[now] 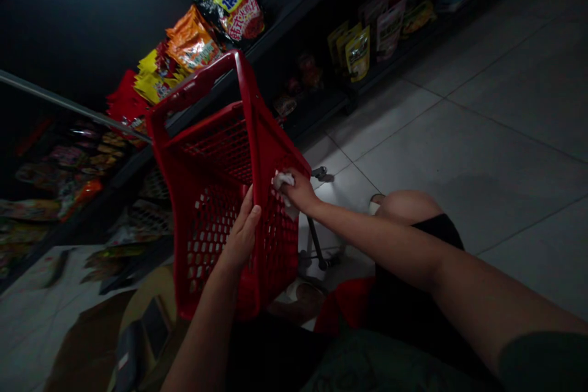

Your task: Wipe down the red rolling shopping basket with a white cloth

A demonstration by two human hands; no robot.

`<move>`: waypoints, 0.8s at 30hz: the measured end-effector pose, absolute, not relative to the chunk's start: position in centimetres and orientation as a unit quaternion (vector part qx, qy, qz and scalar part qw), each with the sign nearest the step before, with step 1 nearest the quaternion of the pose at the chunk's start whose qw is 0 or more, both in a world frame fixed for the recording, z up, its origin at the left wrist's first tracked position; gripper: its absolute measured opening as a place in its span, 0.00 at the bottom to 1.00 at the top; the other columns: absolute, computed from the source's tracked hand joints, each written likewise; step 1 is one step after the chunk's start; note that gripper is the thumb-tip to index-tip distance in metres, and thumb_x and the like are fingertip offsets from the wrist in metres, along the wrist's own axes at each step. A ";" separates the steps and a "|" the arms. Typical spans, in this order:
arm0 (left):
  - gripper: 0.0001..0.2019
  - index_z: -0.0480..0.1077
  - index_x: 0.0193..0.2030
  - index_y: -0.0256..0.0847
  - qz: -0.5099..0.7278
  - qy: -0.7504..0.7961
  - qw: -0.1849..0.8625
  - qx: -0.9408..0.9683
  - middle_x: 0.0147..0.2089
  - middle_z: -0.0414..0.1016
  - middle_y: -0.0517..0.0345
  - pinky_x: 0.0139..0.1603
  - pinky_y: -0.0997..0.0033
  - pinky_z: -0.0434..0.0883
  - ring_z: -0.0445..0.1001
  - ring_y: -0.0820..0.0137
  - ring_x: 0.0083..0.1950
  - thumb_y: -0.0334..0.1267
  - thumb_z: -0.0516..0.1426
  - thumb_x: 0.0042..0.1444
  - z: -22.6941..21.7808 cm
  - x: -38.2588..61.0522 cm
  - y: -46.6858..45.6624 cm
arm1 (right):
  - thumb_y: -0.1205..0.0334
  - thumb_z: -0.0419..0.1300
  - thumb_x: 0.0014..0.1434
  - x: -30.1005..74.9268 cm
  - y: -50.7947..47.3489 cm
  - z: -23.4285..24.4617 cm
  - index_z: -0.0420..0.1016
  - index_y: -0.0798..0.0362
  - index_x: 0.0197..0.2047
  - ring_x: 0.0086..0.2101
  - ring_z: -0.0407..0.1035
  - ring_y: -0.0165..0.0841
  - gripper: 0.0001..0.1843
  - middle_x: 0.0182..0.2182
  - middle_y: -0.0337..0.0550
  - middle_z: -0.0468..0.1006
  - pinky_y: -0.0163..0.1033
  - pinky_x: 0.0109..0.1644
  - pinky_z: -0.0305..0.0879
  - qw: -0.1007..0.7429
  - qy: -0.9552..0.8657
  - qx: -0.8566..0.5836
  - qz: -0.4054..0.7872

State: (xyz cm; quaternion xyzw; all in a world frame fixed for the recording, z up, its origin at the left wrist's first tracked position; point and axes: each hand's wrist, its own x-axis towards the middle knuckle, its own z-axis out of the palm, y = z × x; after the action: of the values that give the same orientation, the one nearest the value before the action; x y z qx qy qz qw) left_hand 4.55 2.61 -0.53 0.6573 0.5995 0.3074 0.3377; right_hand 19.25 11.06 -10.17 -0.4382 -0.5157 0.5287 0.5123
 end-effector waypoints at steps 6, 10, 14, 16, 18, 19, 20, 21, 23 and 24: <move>0.30 0.50 0.74 0.42 0.241 0.598 0.327 0.691 0.77 0.49 0.51 0.77 0.59 0.44 0.46 0.65 0.77 0.48 0.47 0.67 1.0 4.0 4.2 | 0.67 0.59 0.54 18.9 8.4 -9.5 0.71 0.49 0.52 0.50 0.67 0.38 0.20 0.48 0.44 0.72 0.42 0.56 0.63 0.510 -0.578 -0.434 0.466; 0.30 0.54 0.71 0.40 0.234 0.641 0.306 0.663 0.71 0.62 0.46 0.72 0.54 0.57 0.63 0.61 0.69 0.47 0.50 0.65 2.0 3.4 5.5 | 0.63 0.62 0.57 19.0 5.7 -8.9 0.74 0.44 0.48 0.45 0.69 0.35 0.15 0.45 0.40 0.72 0.39 0.51 0.66 0.425 -0.675 -0.348 0.493; 0.31 0.54 0.72 0.48 0.225 0.693 0.182 0.660 0.65 0.70 0.49 0.68 0.48 0.61 0.71 0.56 0.63 0.49 0.52 0.64 2.7 3.7 6.9 | 0.67 0.61 0.56 19.9 11.1 -9.0 0.73 0.47 0.51 0.48 0.68 0.37 0.19 0.46 0.42 0.73 0.41 0.56 0.64 0.485 -0.586 -0.442 0.476; 0.29 0.57 0.71 0.51 0.211 0.708 0.137 0.660 0.65 0.71 0.51 0.67 0.48 0.62 0.70 0.53 0.64 0.50 0.52 0.64 2.7 4.0 7.4 | 0.70 0.59 0.55 20.0 13.8 -9.3 0.71 0.50 0.55 0.51 0.66 0.39 0.23 0.50 0.46 0.71 0.44 0.59 0.63 0.500 -0.508 -0.528 0.462; 0.28 0.57 0.71 0.51 0.220 0.701 0.127 0.666 0.67 0.69 0.53 0.67 0.51 0.62 0.68 0.55 0.66 0.50 0.50 0.65 2.3 3.9 7.7 | 0.70 0.59 0.55 19.2 13.8 -9.6 0.70 0.50 0.56 0.52 0.66 0.39 0.24 0.51 0.47 0.70 0.44 0.59 0.63 0.485 -0.506 -0.538 0.469; 0.28 0.57 0.71 0.50 0.230 0.689 0.133 0.674 0.69 0.66 0.53 0.68 0.53 0.61 0.67 0.58 0.68 0.50 0.49 0.66 2.0 3.7 7.9 | 0.70 0.59 0.56 18.5 12.6 -9.7 0.70 0.49 0.56 0.51 0.66 0.38 0.24 0.52 0.47 0.69 0.43 0.58 0.63 0.476 -0.532 -0.513 0.477; 0.28 0.56 0.72 0.48 0.242 0.674 0.141 0.683 0.70 0.64 0.52 0.70 0.56 0.60 0.65 0.61 0.69 0.50 0.47 0.67 1.7 3.5 8.0 | 0.69 0.60 0.56 17.6 10.8 -9.8 0.70 0.47 0.56 0.51 0.67 0.37 0.23 0.52 0.46 0.69 0.42 0.57 0.64 0.464 -0.572 -0.472 0.485; 0.28 0.56 0.72 0.46 0.252 0.659 0.152 0.692 0.71 0.62 0.51 0.71 0.58 0.58 0.63 0.63 0.70 0.50 0.46 0.68 1.5 3.2 8.1 | 0.67 0.62 0.56 16.7 8.7 -9.9 0.71 0.46 0.55 0.51 0.67 0.37 0.22 0.52 0.44 0.69 0.40 0.56 0.65 0.451 -0.618 -0.420 0.488; 0.28 0.56 0.71 0.43 0.268 0.638 0.177 0.700 0.72 0.61 0.50 0.73 0.60 0.55 0.61 0.65 0.71 0.51 0.45 0.68 1.1 2.6 8.3 | 0.64 0.65 0.55 15.2 4.7 -10.0 0.74 0.42 0.52 0.49 0.69 0.37 0.20 0.52 0.42 0.69 0.38 0.50 0.68 0.389 -0.723 -0.287 0.494; 0.28 0.57 0.71 0.43 0.273 0.633 0.189 0.699 0.72 0.61 0.49 0.74 0.60 0.54 0.60 0.65 0.72 0.51 0.45 0.68 1.0 2.4 8.4 | 0.63 0.65 0.55 14.8 3.5 -10.1 0.75 0.41 0.50 0.47 0.69 0.37 0.19 0.51 0.41 0.70 0.37 0.48 0.68 0.361 -0.756 -0.236 0.492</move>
State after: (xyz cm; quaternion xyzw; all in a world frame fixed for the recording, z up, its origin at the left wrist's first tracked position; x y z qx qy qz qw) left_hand 2.43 8.38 0.98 0.6990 0.6330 0.2735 0.1894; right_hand 14.78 3.47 -10.05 -0.2363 -0.7560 0.4925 0.3607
